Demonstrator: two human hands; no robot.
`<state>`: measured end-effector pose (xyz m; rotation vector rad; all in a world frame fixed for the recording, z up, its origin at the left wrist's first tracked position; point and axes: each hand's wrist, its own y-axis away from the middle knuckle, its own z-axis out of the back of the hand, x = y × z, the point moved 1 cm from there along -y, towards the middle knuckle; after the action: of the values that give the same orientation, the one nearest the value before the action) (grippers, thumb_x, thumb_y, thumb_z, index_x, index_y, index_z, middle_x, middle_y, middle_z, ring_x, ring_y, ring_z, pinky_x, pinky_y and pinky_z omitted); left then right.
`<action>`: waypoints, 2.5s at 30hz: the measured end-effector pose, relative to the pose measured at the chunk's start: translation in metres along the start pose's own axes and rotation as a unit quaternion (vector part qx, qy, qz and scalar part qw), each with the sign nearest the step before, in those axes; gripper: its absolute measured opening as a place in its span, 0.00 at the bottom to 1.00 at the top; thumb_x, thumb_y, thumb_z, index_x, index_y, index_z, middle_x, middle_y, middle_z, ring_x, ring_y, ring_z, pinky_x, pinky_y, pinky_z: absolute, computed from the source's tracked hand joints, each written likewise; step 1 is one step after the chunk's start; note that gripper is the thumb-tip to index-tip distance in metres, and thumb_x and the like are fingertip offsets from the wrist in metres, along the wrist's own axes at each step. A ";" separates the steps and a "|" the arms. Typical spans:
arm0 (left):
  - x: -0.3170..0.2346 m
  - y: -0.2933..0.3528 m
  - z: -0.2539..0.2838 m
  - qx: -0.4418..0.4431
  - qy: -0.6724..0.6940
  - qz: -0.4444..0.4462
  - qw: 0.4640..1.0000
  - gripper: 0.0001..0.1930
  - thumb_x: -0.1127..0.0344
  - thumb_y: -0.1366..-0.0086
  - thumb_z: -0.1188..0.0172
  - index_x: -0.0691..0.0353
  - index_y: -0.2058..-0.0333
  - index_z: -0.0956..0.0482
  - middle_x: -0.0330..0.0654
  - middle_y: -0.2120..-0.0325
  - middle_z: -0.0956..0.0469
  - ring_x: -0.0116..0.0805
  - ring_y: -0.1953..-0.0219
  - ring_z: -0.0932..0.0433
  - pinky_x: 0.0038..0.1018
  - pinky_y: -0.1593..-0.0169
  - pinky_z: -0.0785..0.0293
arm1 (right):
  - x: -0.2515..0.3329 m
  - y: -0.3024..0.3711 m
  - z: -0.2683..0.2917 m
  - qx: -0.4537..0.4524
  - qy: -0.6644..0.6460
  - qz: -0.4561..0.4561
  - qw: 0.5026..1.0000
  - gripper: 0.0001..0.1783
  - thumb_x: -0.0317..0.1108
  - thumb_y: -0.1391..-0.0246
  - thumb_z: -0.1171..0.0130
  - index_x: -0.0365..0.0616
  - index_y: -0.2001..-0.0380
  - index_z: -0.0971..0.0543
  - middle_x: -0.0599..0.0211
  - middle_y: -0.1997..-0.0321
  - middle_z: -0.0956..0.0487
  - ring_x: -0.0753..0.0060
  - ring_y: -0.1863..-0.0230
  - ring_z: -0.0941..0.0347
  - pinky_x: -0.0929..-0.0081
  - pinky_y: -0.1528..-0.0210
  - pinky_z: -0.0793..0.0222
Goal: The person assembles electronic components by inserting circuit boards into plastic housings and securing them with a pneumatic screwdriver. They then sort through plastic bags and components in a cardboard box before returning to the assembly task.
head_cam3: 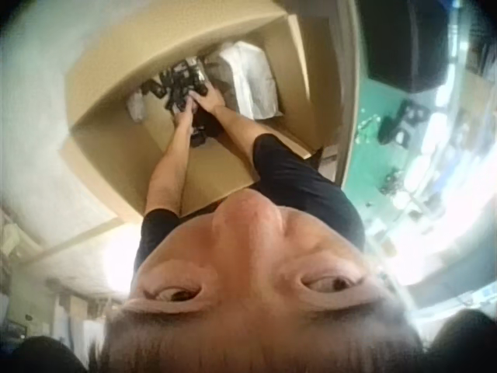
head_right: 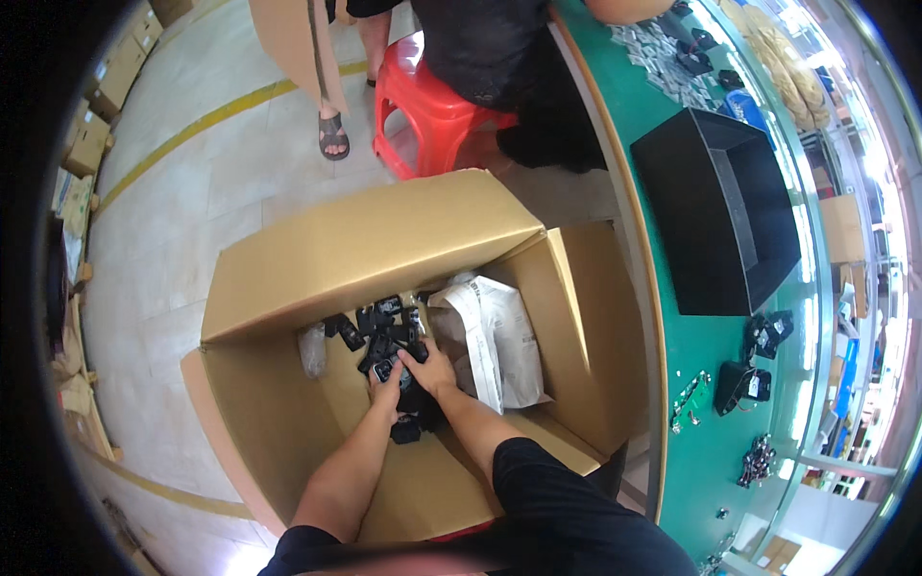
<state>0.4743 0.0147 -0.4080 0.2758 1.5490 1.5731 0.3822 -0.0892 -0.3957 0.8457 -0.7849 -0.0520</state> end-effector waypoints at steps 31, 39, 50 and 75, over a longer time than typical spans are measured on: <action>-0.071 0.066 0.043 0.066 0.264 -0.120 0.955 0.25 0.59 0.36 0.29 0.58 0.44 0.27 0.43 0.51 0.21 0.39 0.51 0.20 0.39 0.50 0.20 | 0.076 0.079 -0.036 -0.145 -0.062 0.111 0.981 0.28 0.58 0.42 0.40 0.62 0.42 0.24 0.40 0.38 0.30 0.33 0.39 0.32 0.49 0.39 0.32; -0.159 0.297 0.037 0.214 0.265 -0.418 0.842 0.25 0.68 0.31 0.38 0.62 0.37 0.34 0.41 0.49 0.24 0.32 0.48 0.23 0.31 0.44 0.24 | 0.196 0.220 0.109 -0.253 -0.246 0.389 0.851 0.25 0.45 0.41 0.36 0.50 0.43 0.26 0.48 0.48 0.27 0.42 0.46 0.28 0.57 0.43 0.30; -0.053 0.494 -0.180 0.557 0.085 -0.388 0.730 0.43 0.65 0.36 0.31 0.61 0.28 0.47 0.44 0.41 0.30 0.33 0.41 0.28 0.32 0.36 0.32 | 0.019 0.379 0.355 -0.601 -0.178 0.269 0.732 0.23 0.42 0.38 0.36 0.52 0.42 0.24 0.49 0.43 0.28 0.50 0.42 0.28 0.58 0.40 0.30; -0.040 0.443 -0.202 0.265 -0.034 -0.751 0.604 0.24 0.57 0.25 0.50 0.68 0.38 0.30 0.55 0.40 0.29 0.55 0.34 0.35 0.45 0.32 0.41 | 0.004 0.405 0.343 -0.623 0.137 0.392 0.663 0.14 0.37 0.33 0.48 0.41 0.51 0.22 0.52 0.36 0.27 0.44 0.29 0.40 0.47 0.28 0.50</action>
<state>0.1709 -0.0773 -0.0370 -0.5778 1.3482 -0.2596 0.0615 -0.0389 0.0245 -0.8366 -0.5712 0.2840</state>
